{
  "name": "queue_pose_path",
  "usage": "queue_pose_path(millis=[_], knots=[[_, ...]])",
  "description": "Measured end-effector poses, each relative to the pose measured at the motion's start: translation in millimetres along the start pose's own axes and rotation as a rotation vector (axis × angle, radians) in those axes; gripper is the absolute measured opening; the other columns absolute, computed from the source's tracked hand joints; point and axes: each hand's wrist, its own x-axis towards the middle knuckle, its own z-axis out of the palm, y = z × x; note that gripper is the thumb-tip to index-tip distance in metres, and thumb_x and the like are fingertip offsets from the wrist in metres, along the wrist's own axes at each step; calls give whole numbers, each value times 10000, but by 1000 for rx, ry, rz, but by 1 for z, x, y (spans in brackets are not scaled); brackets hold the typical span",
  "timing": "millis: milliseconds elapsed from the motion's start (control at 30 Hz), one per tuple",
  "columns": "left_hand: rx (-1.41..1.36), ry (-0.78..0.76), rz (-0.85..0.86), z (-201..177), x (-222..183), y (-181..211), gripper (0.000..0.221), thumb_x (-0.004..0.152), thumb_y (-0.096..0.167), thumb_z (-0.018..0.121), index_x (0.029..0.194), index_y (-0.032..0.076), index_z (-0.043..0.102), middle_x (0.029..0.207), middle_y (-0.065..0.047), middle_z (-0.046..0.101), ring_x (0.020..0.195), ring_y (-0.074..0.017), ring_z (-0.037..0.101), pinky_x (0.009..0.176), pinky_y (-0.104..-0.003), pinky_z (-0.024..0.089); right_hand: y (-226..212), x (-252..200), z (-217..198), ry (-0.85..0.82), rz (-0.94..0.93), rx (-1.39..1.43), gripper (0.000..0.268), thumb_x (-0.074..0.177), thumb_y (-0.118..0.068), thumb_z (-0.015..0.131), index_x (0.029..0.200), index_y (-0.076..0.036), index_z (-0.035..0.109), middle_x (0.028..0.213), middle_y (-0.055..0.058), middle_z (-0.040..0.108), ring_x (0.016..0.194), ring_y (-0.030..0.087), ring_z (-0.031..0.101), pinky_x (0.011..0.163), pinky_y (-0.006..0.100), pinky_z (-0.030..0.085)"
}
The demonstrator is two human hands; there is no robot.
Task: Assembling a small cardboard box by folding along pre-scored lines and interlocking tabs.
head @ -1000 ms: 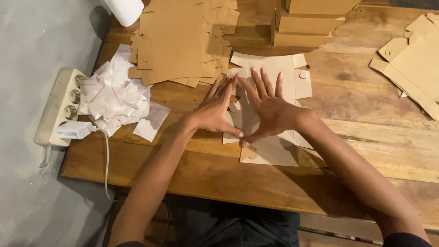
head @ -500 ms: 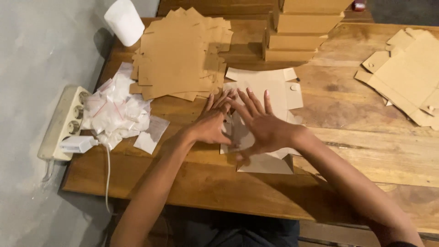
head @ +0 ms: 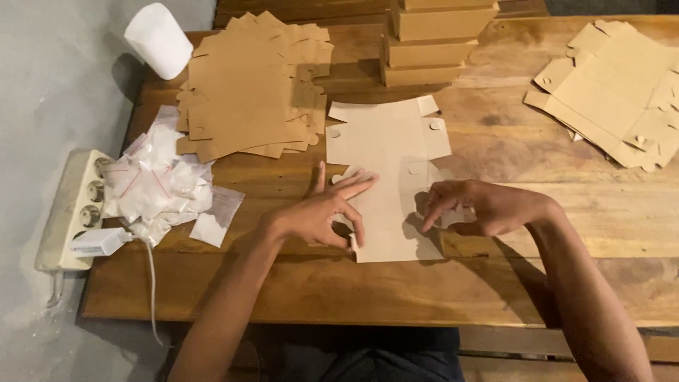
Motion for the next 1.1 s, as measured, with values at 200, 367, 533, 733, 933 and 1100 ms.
queue_pose_path(millis=[200,367,533,733,933,1100], knots=[[-198,46,43,-12,-7,-7,159,777,313,867,913,246,819,1646,-187,353,1529,-434,232,1162,-724,-124,-11,-9,-3,-15,24,46,183,735,-110,886,918,-104,890,865,93,771,815,264,720,828,406,524],[-258,138,-14,-15,-5,-13,253,851,376,796,855,123,782,1524,-237,497,1471,-464,356,1198,-715,-48,30,-14,-10,112,79,87,123,753,-112,872,873,-86,876,776,98,823,762,251,782,781,393,569],[-205,309,-50,-7,-4,-9,211,817,271,799,771,90,702,1230,-149,688,1234,-419,610,1138,-604,332,23,-10,-4,240,262,195,137,739,-34,837,876,-45,828,726,95,805,679,218,764,700,341,576],[110,330,-319,-2,-2,10,261,818,466,740,789,229,636,766,56,690,817,-187,677,920,-373,391,6,-5,2,210,297,176,157,738,-9,786,894,-25,800,693,106,780,599,224,768,635,346,591],[166,424,-436,2,1,37,234,848,327,672,1017,179,610,877,-70,787,854,-284,760,895,-381,450,-9,-3,-1,230,208,172,126,859,-93,709,890,-37,818,689,121,804,586,227,764,572,310,558],[330,572,-389,41,19,-5,436,876,155,635,1294,159,512,959,-125,742,884,-287,729,826,-404,495,0,-3,-1,129,127,118,278,815,-25,674,1060,15,799,769,200,798,639,292,769,619,355,608]])
